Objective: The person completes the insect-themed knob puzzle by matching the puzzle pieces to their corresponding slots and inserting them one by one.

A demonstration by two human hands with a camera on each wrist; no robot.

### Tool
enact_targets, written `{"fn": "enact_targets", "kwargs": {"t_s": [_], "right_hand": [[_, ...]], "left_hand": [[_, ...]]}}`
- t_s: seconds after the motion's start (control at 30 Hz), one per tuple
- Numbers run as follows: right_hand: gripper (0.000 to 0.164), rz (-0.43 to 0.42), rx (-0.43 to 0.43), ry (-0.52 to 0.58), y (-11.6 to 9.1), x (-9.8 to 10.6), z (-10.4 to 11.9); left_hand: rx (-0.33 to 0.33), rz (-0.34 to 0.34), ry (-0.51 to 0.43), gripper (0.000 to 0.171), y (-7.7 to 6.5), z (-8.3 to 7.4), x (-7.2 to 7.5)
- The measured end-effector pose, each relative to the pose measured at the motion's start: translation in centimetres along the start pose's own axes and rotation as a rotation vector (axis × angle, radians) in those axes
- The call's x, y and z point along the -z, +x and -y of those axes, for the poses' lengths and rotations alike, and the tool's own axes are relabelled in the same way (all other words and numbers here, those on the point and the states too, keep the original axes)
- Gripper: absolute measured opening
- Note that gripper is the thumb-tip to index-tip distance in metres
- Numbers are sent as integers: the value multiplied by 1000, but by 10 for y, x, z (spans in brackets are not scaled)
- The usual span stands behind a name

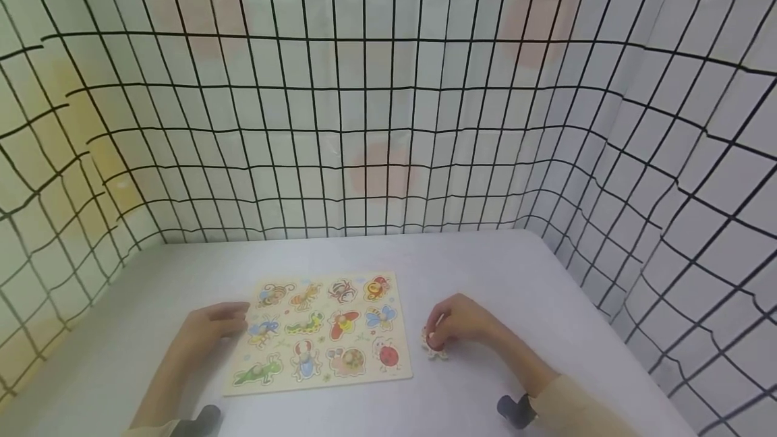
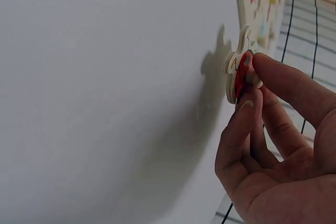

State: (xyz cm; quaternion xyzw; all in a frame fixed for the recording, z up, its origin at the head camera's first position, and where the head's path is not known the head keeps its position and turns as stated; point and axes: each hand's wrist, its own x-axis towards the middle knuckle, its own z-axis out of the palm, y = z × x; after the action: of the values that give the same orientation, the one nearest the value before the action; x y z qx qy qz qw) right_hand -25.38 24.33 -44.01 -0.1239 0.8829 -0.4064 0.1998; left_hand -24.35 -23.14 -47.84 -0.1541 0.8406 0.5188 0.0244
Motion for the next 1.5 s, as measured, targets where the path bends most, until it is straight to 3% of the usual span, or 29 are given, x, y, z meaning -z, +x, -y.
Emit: {"fn": "enact_targets", "kwargs": {"t_s": [0.33, 0.63, 1.5], "right_hand": [[14, 59, 65, 6, 16, -34, 28], [12, 78, 56, -7, 23, -53, 41], [12, 75, 74, -58, 20, -62, 51]], "left_hand": [[-11, 2, -5, 41, -2, 0, -1], [-30, 6, -7, 41, -3, -3, -1], [-33, 22, 48, 42, -3, -5, 0]]}}
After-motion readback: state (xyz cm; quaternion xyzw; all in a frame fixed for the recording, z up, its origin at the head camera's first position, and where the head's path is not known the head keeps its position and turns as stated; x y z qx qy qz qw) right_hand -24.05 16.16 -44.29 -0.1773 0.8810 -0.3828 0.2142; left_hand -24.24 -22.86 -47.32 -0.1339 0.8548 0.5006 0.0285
